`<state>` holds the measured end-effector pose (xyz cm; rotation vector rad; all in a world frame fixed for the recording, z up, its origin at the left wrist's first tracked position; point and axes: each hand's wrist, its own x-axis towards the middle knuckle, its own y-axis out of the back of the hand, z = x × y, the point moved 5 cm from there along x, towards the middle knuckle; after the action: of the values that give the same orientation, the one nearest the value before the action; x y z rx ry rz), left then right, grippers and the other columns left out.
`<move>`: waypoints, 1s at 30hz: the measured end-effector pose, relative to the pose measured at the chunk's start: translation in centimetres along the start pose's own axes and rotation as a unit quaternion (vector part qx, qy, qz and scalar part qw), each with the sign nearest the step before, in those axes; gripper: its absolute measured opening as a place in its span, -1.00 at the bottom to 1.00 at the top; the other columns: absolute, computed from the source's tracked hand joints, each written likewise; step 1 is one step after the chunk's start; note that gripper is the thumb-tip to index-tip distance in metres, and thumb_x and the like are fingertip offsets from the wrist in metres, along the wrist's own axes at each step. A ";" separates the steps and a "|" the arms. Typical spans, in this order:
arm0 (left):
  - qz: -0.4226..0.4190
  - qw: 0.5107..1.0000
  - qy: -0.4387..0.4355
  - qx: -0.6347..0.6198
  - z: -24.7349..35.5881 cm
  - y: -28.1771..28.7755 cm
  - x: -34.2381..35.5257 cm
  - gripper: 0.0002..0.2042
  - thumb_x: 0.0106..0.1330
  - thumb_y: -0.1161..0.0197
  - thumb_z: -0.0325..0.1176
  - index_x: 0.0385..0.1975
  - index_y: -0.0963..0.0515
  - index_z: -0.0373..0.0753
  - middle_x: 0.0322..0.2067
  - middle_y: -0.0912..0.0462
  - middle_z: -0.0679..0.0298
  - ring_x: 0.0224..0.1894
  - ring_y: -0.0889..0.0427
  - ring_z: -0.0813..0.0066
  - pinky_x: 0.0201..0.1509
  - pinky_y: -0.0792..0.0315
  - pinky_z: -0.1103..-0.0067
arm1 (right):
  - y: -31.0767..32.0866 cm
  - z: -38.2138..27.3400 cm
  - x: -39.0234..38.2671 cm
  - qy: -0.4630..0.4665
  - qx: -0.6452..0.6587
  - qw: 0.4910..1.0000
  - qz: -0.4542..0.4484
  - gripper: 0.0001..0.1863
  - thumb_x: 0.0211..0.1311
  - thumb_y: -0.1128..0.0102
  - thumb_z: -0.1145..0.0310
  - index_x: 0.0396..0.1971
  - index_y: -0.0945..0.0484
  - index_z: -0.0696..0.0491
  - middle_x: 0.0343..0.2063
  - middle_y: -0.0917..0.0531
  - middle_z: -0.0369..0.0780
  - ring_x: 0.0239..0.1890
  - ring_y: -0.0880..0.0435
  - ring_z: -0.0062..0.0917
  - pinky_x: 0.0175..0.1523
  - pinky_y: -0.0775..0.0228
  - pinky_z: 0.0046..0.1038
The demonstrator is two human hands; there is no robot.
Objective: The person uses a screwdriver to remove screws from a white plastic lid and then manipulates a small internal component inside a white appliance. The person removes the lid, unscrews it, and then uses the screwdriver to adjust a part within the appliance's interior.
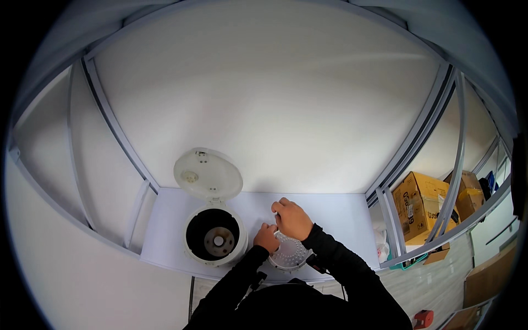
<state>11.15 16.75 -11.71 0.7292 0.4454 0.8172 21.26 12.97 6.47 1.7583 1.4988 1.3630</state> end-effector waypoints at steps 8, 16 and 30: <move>0.013 1.000 -0.004 -0.013 -0.8 -0.3 0.3 -0.61 0.13 -0.31 -0.39 0.02 -0.62 -0.17 0.00 -0.52 0.03 0.03 -0.61 -0.08 0.11 -0.54 0.16 | 0.6 -0.1 -0.1 -0.132 -0.089 0.986 -0.051 -0.73 0.09 -0.29 0.48 -0.20 -0.46 0.12 -0.28 -0.57 -0.03 -0.34 -0.65 -0.04 -0.26 -0.53 -0.11; 0.020 0.999 -0.035 0.001 -1.8 -1.3 1.1 -0.59 0.09 -0.38 -0.34 0.01 -0.64 -0.18 0.01 -0.53 0.04 0.04 -0.62 -0.07 0.12 -0.55 0.17 | 2.0 -2.4 0.5 -0.094 -0.105 0.989 -0.038 -0.78 0.14 -0.34 0.37 -0.27 -0.52 0.09 -0.35 -0.60 -0.06 -0.36 -0.68 -0.10 -0.30 -0.54 -0.13; 0.004 1.000 -0.009 -0.005 -1.0 -0.4 1.0 -0.58 0.08 -0.40 -0.31 0.00 -0.63 -0.20 0.01 -0.52 0.07 0.05 -0.61 -0.01 0.12 -0.54 0.20 | 1.2 -1.4 0.2 -0.085 -0.087 0.992 -0.031 -0.76 0.05 -0.32 0.44 -0.24 -0.55 0.06 -0.29 -0.59 -0.10 -0.31 -0.66 -0.11 -0.23 -0.53 -0.14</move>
<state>11.34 17.78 -12.77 0.7295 0.4230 0.8193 20.60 12.48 8.11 1.6599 1.2934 1.2383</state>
